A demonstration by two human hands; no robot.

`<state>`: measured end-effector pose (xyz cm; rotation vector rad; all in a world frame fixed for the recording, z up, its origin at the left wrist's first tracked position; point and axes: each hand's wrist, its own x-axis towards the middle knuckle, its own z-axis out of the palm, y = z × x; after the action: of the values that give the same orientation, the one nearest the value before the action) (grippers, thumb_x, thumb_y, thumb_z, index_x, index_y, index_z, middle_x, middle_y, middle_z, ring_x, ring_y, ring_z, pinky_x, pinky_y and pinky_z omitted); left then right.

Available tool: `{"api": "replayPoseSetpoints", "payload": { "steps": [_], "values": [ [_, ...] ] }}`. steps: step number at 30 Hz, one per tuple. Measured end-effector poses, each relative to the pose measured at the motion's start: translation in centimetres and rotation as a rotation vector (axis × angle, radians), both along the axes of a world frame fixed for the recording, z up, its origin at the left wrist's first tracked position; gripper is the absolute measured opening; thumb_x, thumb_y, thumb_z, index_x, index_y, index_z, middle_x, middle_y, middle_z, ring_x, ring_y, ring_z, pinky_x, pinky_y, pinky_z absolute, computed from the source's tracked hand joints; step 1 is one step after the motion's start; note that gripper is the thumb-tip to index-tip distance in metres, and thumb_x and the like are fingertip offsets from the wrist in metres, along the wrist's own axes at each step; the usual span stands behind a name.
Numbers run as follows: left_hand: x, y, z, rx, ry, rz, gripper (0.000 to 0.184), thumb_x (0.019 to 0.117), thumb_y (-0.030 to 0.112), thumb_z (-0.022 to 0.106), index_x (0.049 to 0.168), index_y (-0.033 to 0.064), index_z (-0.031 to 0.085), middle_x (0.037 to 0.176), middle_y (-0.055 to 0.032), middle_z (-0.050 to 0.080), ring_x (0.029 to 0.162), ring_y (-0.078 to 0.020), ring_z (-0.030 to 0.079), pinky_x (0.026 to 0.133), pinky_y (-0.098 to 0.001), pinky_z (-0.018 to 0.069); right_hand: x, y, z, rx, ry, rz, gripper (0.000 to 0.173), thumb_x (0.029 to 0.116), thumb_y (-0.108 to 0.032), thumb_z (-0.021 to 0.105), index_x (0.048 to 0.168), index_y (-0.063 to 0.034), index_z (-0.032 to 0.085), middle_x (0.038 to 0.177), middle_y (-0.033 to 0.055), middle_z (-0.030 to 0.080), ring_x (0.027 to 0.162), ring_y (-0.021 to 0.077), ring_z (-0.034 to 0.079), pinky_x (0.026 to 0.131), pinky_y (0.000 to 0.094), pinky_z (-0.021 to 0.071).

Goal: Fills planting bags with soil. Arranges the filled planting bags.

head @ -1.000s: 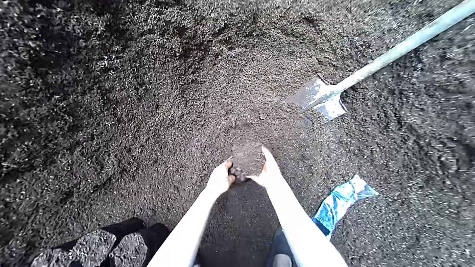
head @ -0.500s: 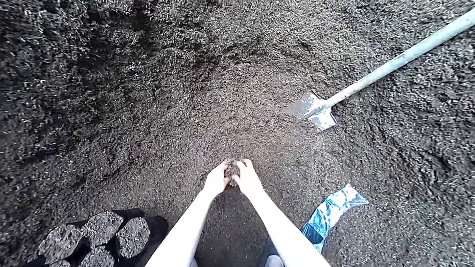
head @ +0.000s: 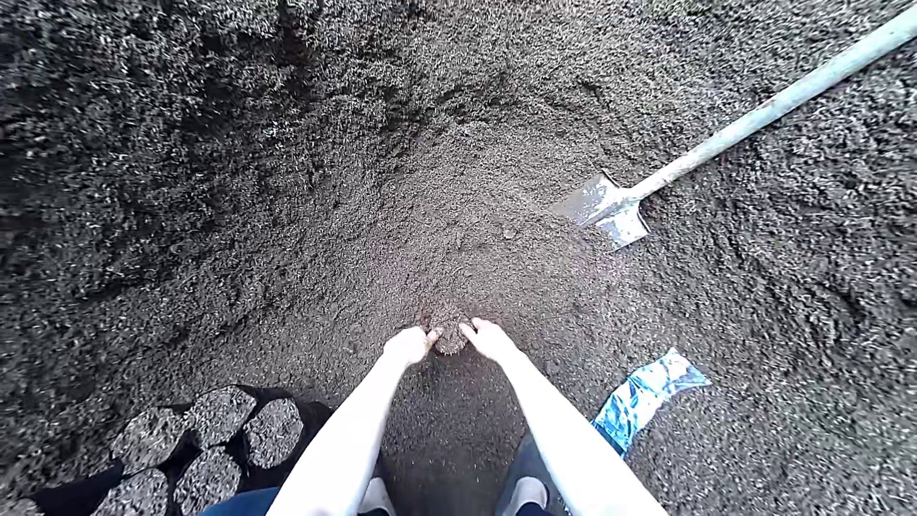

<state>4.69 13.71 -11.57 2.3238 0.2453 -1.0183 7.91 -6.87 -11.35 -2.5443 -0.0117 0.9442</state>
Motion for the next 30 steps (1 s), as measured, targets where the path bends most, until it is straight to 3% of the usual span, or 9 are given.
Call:
{"api": "replayPoseSetpoints", "payload": {
  "steps": [3,6,9,13,16,21,25,27,30],
  "values": [
    [-0.2,-0.7,1.5,-0.003,-0.105,-0.047,0.05,0.1121,0.04,0.03,0.132,0.0061,0.062,0.131,-0.0225,0.064,0.127,-0.0392,0.06,0.101,-0.0653,0.0462,-0.5,0.8,1.9,-0.156,-0.094,0.1,0.048,0.1123,-0.037,0.031,0.139,-0.0087,0.059,0.144,0.0142,0.059,0.134,0.0314,0.056,0.108,0.0565,0.0448],
    [-0.2,-0.9,2.9,-0.024,-0.192,0.029,0.043,0.1116,0.036,0.035,0.124,0.0055,0.063,0.121,-0.0217,0.066,0.118,-0.0389,0.063,0.095,-0.0635,0.0484,-1.0,1.1,2.9,-0.176,-0.206,0.035,0.046,0.113,-0.034,0.03,0.142,-0.0099,0.057,0.145,0.0128,0.058,0.131,0.031,0.059,0.105,0.0545,0.0479],
    [-1.2,-2.1,1.5,0.112,-0.111,-0.013,0.045,0.1098,0.04,0.039,0.133,0.0092,0.063,0.132,-0.0206,0.066,0.125,-0.0401,0.062,0.097,-0.0655,0.0494,-2.0,0.5,0.0,-0.176,-0.097,0.024,0.045,0.1123,-0.035,0.032,0.14,-0.0095,0.057,0.145,0.0151,0.058,0.132,0.0332,0.058,0.106,0.057,0.0474],
    [-2.1,-2.1,1.0,-0.023,-0.084,0.326,0.065,0.1054,0.061,0.04,0.14,0.009,0.058,0.135,-0.0196,0.064,0.127,-0.038,0.061,0.101,-0.0646,0.0473,-3.0,-0.2,2.4,-0.087,-0.26,0.017,0.048,0.1091,-0.045,0.04,0.144,-0.0158,0.055,0.145,0.0131,0.056,0.126,0.0315,0.061,0.1,0.0536,0.0521],
    [-3.1,-2.4,-0.7,-0.153,0.074,0.357,0.092,0.0981,0.077,0.036,0.146,-0.0001,0.052,0.145,-0.0259,0.056,0.138,-0.0395,0.052,0.112,-0.0637,0.0401,-4.7,-0.5,2.1,-0.014,-0.321,0.247,0.053,0.1062,-0.023,0.039,0.159,-0.0255,0.039,0.164,0.0012,0.039,0.137,0.0271,0.054,0.105,0.052,0.0505],
    [-2.4,-3.7,-1.4,-0.192,-0.01,0.258,0.054,0.1132,0.039,0.029,0.131,-0.0025,0.06,0.133,-0.0247,0.062,0.128,-0.0368,0.059,0.107,-0.0578,0.0446,-5.2,1.2,1.4,-0.156,-0.115,0.438,0.064,0.1066,-0.012,0.036,0.166,-0.0278,0.018,0.173,-0.0051,0.014,0.127,0.0304,0.063,0.097,0.0548,0.0536],
    [-2.8,-4.3,-0.8,-0.165,-0.049,0.31,0.048,0.1131,0.033,0.033,0.125,-0.0022,0.062,0.127,-0.0242,0.064,0.124,-0.0355,0.061,0.104,-0.0557,0.0462,-5.6,2.5,0.7,-0.229,-0.101,0.468,0.06,0.1072,-0.007,0.028,0.165,-0.0238,0.023,0.172,-0.0028,0.018,0.122,0.0321,0.065,0.093,0.0548,0.0547],
    [-3.1,-4.2,-0.9,-0.165,-0.054,0.297,0.048,0.1133,0.034,0.033,0.124,-0.0015,0.064,0.126,-0.0245,0.064,0.122,-0.036,0.062,0.104,-0.0564,0.0462,-4.9,2.5,1.7,-0.209,-0.065,0.501,0.056,0.1072,-0.009,0.03,0.162,-0.0199,0.033,0.171,0.0006,0.024,0.131,0.0331,0.059,0.1,0.0573,0.0506],
    [-2.2,-3.5,-1.1,-0.198,-0.046,0.315,0.052,0.112,0.041,0.036,0.126,-0.0024,0.062,0.122,-0.024,0.064,0.114,-0.0349,0.063,0.099,-0.0556,0.047,-1.4,1.2,4.1,-0.018,-0.122,0.391,0.041,0.1063,-0.021,0.042,0.142,-0.0174,0.061,0.154,0.006,0.052,0.137,0.0303,0.054,0.109,0.0591,0.0442]
  ]
}}
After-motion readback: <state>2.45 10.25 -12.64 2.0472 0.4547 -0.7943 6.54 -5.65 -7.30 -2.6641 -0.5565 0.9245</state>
